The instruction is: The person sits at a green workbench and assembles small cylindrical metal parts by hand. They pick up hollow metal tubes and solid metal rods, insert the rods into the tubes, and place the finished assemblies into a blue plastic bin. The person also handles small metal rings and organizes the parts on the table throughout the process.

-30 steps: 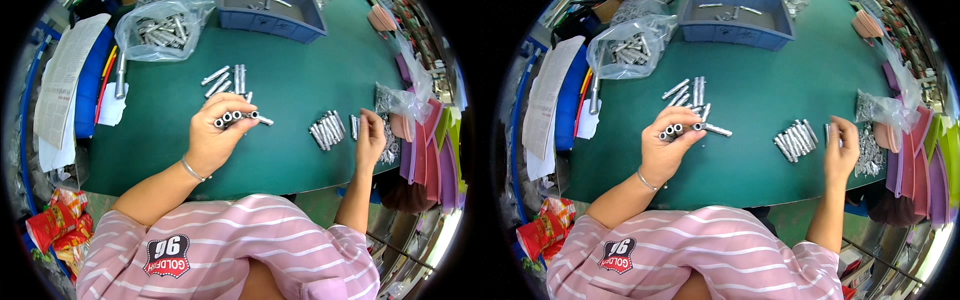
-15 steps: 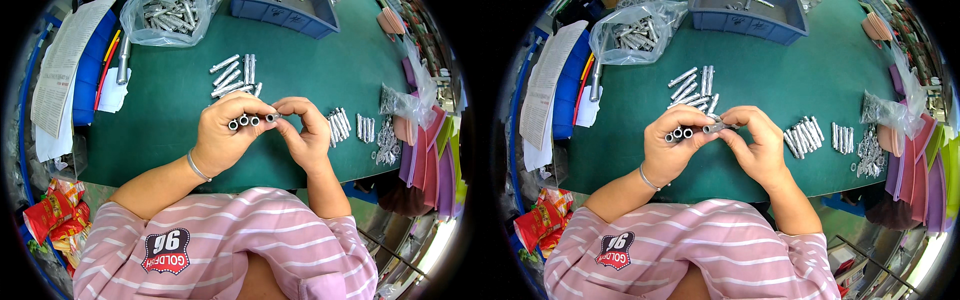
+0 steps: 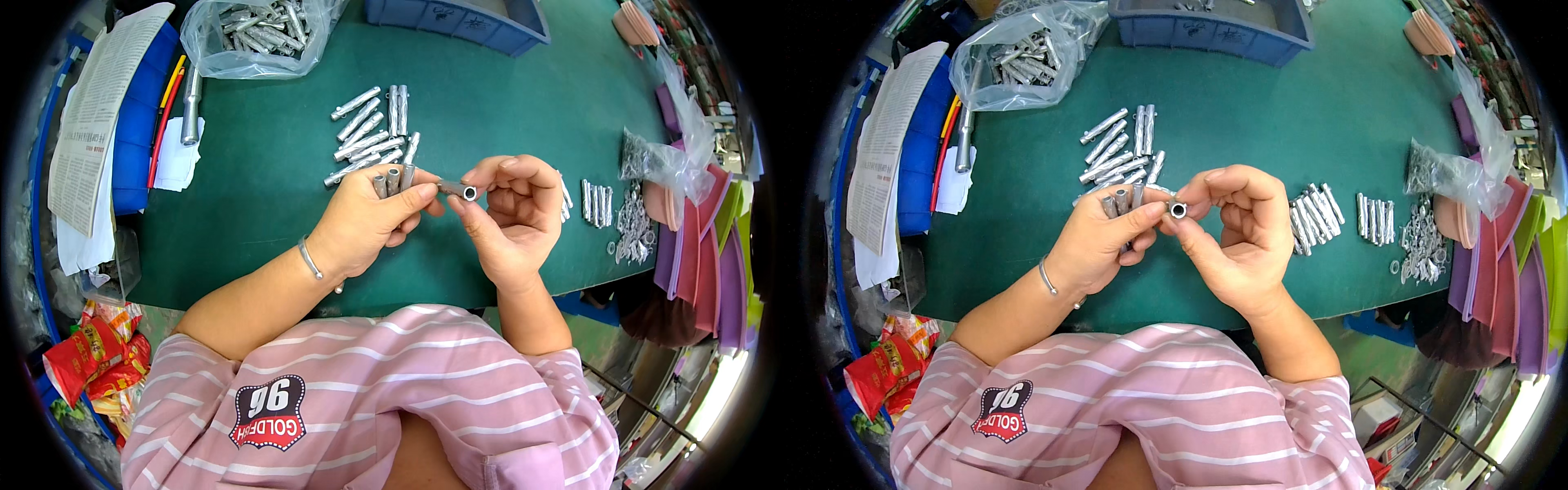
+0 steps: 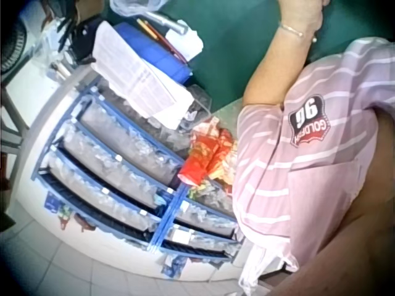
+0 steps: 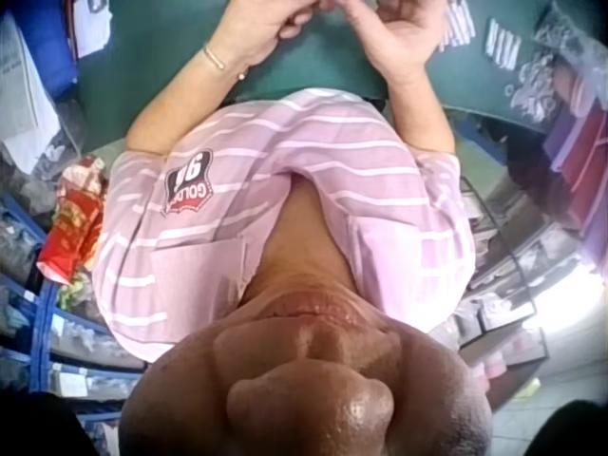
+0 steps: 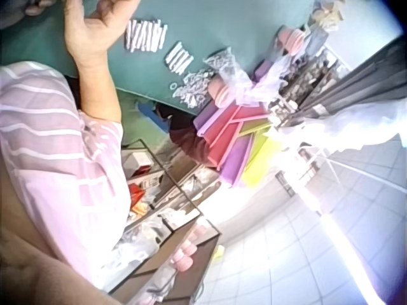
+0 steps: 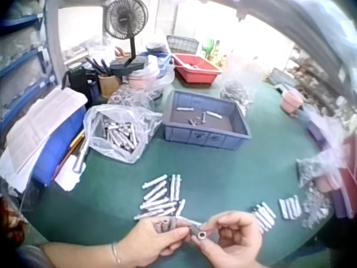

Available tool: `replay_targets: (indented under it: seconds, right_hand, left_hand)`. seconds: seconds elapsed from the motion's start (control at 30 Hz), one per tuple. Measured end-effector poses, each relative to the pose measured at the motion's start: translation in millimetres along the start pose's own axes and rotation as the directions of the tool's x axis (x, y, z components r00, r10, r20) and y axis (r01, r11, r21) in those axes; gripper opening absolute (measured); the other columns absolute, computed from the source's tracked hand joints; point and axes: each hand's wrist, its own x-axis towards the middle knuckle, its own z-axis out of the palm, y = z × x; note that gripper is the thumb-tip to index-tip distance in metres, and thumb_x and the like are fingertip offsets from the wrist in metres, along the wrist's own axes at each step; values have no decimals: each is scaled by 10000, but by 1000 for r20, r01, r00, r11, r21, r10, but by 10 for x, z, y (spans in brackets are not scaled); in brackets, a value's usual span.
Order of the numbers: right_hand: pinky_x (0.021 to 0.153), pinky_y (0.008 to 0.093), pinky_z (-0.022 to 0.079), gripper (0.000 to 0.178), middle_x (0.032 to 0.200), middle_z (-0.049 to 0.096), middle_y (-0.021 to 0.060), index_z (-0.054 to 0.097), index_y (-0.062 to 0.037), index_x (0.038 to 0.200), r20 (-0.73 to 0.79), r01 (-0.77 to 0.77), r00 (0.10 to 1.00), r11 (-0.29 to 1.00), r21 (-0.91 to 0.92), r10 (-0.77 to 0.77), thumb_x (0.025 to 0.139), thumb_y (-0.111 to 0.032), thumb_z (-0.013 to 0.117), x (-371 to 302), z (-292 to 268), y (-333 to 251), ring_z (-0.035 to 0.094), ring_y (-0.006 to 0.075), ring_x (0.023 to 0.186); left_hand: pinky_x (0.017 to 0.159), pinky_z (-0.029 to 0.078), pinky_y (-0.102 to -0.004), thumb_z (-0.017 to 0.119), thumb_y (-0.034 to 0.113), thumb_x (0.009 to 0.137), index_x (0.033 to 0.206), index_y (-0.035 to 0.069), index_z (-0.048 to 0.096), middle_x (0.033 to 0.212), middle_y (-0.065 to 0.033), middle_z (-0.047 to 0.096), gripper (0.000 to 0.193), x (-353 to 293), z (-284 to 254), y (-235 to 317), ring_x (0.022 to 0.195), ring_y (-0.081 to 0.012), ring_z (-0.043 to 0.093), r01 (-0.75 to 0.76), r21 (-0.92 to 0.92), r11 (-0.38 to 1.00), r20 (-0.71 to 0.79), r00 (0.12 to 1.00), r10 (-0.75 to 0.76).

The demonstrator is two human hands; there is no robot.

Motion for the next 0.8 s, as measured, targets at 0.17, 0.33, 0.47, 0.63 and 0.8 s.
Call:
replay_targets:
  seconds: [0.17,0.33,0.47,0.63,0.8]
  right_hand:
    - [758,276,494,506,952,581,143,397,2,1150,5,49,999,996,-73,-49,742,141,662,-24,-5,-13,587,158,847]
    - [741,297,496,417,929,617,137,489,10,1074,55,124,992,982,-144,-117,720,144,662,-12,-24,11,604,190,814]
    - [730,339,494,264,875,660,119,604,5,873,215,237,959,935,-262,-183,661,162,616,76,-3,-24,609,235,776]
    - [721,338,478,235,846,646,135,597,11,830,108,146,987,956,-255,-122,667,164,525,61,-87,-18,603,259,784]
    - [733,310,483,198,873,623,145,580,26,830,-13,26,999,978,-207,-30,711,166,504,18,-109,59,597,222,831]
  left_hand:
    - [488,464,-211,569,209,936,1006,-8,609,821,-87,644,232,14,-66,-9,624,-100,575,73,-32,997,51,996,-71]
    - [683,591,-317,535,229,950,1049,-8,594,913,-118,662,263,-21,-11,93,807,-206,678,214,-248,945,173,969,-175]
    - [761,580,-365,534,210,949,1108,-6,571,1018,-141,650,270,19,-88,52,907,-227,663,194,-347,918,224,967,-120]
    - [904,519,-430,544,149,937,1167,-27,527,1098,-170,624,290,-12,-44,84,1067,-264,605,44,-351,935,162,987,15]
    - [991,430,-354,610,69,875,1088,-15,631,1137,-172,625,230,-8,-12,96,1124,-234,570,-334,153,930,183,934,306]
